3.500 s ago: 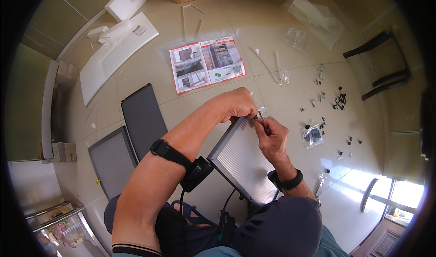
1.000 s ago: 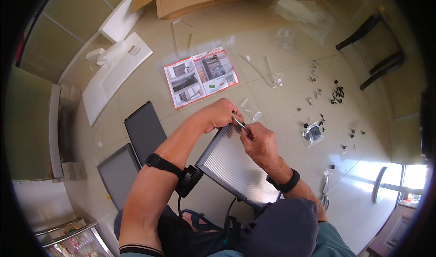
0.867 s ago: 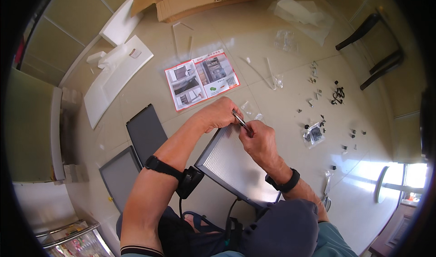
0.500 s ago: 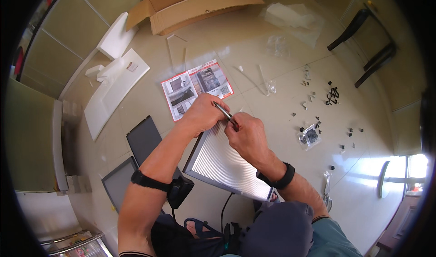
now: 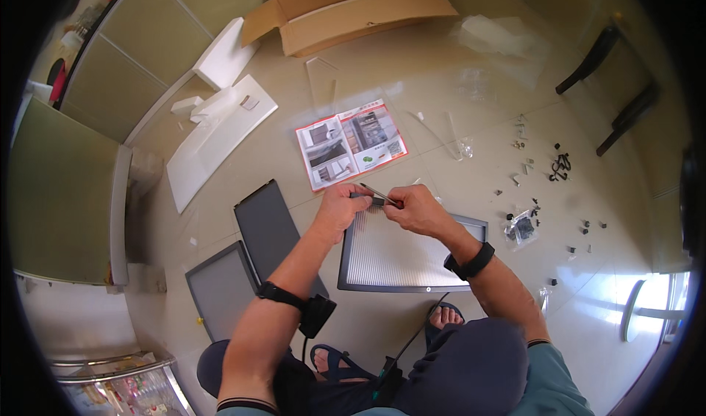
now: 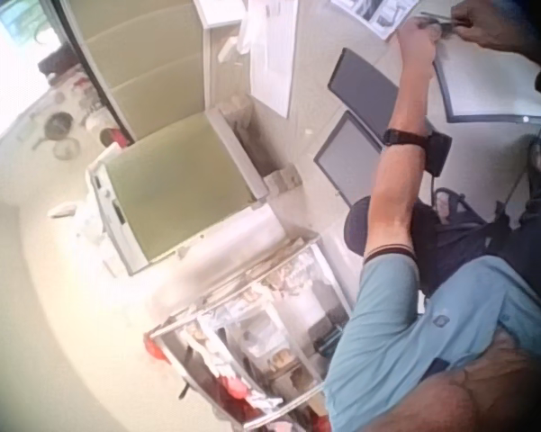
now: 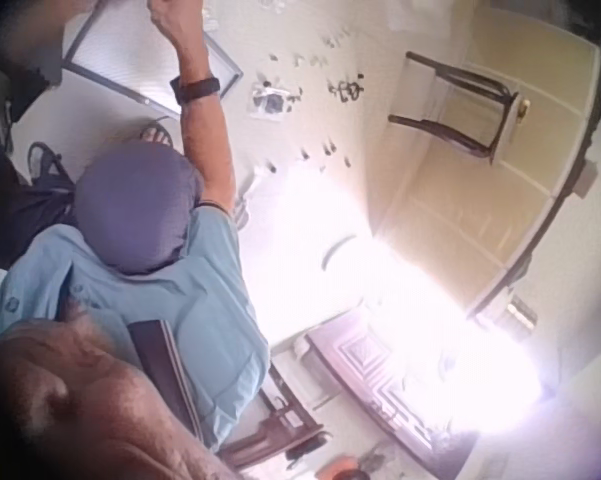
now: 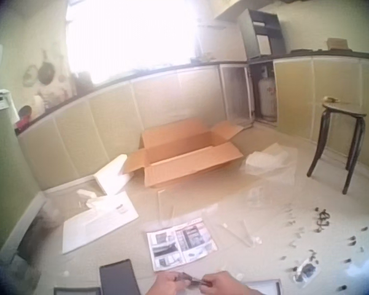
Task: The person attaches metal hardware and handles to mesh-paneled door frames using a screwdriver while sitting on a tiled floor.
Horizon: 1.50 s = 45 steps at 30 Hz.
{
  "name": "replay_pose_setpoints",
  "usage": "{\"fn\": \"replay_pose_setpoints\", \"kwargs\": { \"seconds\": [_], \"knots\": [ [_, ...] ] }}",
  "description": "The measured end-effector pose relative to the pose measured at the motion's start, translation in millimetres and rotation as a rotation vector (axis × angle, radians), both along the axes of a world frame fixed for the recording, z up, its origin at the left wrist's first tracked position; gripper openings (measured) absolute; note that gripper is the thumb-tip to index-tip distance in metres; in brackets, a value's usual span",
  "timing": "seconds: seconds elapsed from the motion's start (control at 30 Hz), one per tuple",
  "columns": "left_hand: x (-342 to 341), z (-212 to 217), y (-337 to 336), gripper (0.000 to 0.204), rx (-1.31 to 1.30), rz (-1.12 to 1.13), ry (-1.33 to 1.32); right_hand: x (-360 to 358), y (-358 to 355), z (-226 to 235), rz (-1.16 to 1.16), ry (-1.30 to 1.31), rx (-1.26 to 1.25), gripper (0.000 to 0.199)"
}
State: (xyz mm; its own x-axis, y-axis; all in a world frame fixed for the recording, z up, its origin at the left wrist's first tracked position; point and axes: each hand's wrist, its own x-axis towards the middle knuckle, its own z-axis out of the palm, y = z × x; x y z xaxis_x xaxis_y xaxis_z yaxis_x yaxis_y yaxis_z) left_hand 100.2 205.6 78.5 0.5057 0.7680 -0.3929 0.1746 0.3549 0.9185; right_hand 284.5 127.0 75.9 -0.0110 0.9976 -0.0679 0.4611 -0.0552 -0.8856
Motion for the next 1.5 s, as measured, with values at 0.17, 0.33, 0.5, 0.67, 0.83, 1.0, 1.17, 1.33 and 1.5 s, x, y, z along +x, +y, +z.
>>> {"fn": "replay_pose_setpoints", "kwargs": {
  "seconds": [0.17,0.33,0.5,0.67,0.83,1.0,1.17,1.33,1.5],
  "knots": [
    [-22.9,-45.0,-16.1,0.016,-0.143,0.136,-0.084,0.7,-10.1,-15.9,-0.032,0.296,-0.271,0.021],
    [-27.6,-61.3,-35.9,0.016,-0.248,0.295,-0.148,17.2,-31.0,-13.2,-0.186,0.276,-0.223,0.019],
    [-33.1,-77.3,-49.2,0.016,-0.307,0.445,-0.247,27.9,-38.0,-13.7,-0.263,0.562,-0.370,0.016],
    [-41.1,-97.0,-58.2,0.017,-0.259,0.491,-0.286,48.4,-50.3,-15.2,-0.341,0.767,-0.375,0.014],
    [-47.0,-108.4,-68.2,0.015,-0.279,0.549,-0.264,79.6,-71.8,-19.6,-0.730,0.719,-0.258,0.013],
    [-38.3,-117.7,-71.7,0.015,-0.307,0.585,-0.264,82.2,-88.1,-75.9,-0.645,0.133,-0.096,0.014],
    [-30.2,-119.7,-80.2,0.015,-0.308,0.593,-0.293,50.1,-75.9,-97.5,-0.497,-0.156,0.120,0.015],
    [-24.2,-121.9,-82.9,0.016,-0.272,0.601,-0.271,32.1,-62.2,-101.0,-0.465,-0.335,0.094,0.015],
    [-23.0,-115.8,-81.7,0.014,-0.165,0.528,-0.175,26.8,-52.0,-101.6,-0.476,-0.418,0.078,0.011]
  ]
}}
